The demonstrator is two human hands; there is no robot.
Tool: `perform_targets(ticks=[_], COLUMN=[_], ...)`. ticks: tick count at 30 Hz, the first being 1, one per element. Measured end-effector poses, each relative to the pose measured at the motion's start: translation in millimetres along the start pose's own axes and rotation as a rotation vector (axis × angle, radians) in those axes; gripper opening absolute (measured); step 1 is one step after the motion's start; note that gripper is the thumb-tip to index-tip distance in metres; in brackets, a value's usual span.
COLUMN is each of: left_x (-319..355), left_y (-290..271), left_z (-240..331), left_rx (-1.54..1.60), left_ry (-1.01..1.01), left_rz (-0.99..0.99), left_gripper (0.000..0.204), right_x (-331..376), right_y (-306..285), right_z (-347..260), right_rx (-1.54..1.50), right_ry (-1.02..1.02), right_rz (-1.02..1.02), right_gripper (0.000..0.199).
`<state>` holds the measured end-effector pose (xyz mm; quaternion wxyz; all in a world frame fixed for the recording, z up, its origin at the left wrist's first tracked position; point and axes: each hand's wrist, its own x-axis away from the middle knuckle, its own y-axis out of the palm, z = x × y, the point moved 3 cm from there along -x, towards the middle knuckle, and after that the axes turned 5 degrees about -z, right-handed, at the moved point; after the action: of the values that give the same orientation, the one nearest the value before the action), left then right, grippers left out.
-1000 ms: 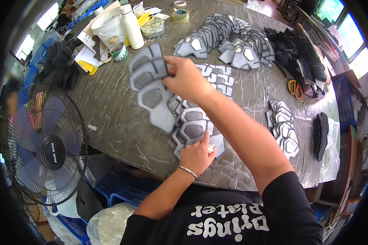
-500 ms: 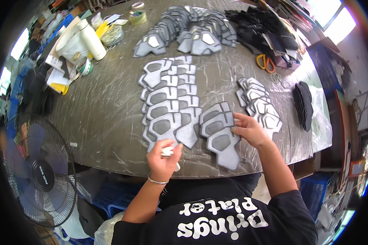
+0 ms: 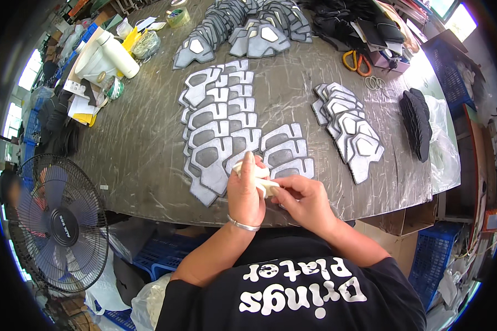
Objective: The person applies small adhesive pieces onto grey shoe upper components by hand.
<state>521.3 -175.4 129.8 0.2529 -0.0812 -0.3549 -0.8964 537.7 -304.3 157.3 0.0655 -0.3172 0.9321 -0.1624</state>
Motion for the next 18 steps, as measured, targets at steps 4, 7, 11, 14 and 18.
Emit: perform_targets(ticks=[4, 7, 11, 14, 18], left_x=[0.6, -4.2, -9.7, 10.7, 30.8], left_y=[-2.4, -2.6, -22.3, -22.3, -11.8], left_z=[-3.0, 3.9, 5.4, -5.0, -9.3], left_rx=[-0.136, -0.121, -0.243, -0.275, -0.486], left_ry=[0.026, -0.021, -0.151, -0.309, -0.264], left_rz=[0.074, 0.132, -0.080, -0.315, -0.309], left_gripper=[0.029, 0.027, 0.032, 0.038, 0.031], right_x=[3.7, 9.0, 12.6, 17.1, 24.4], right_y=[8.0, -1.4, -34.3, -35.7, -24.3], right_z=[12.8, 16.1, 34.8, 34.6, 33.4], right_rx=[-0.562, -0.517, -0.692, -0.766, -0.770], right_ry=[0.302, 0.200, 0.373, 0.403, 0.424], right_rz=[0.049, 0.188, 0.155, 0.182, 0.054], right_gripper=[0.018, 0.016, 0.022, 0.021, 0.025])
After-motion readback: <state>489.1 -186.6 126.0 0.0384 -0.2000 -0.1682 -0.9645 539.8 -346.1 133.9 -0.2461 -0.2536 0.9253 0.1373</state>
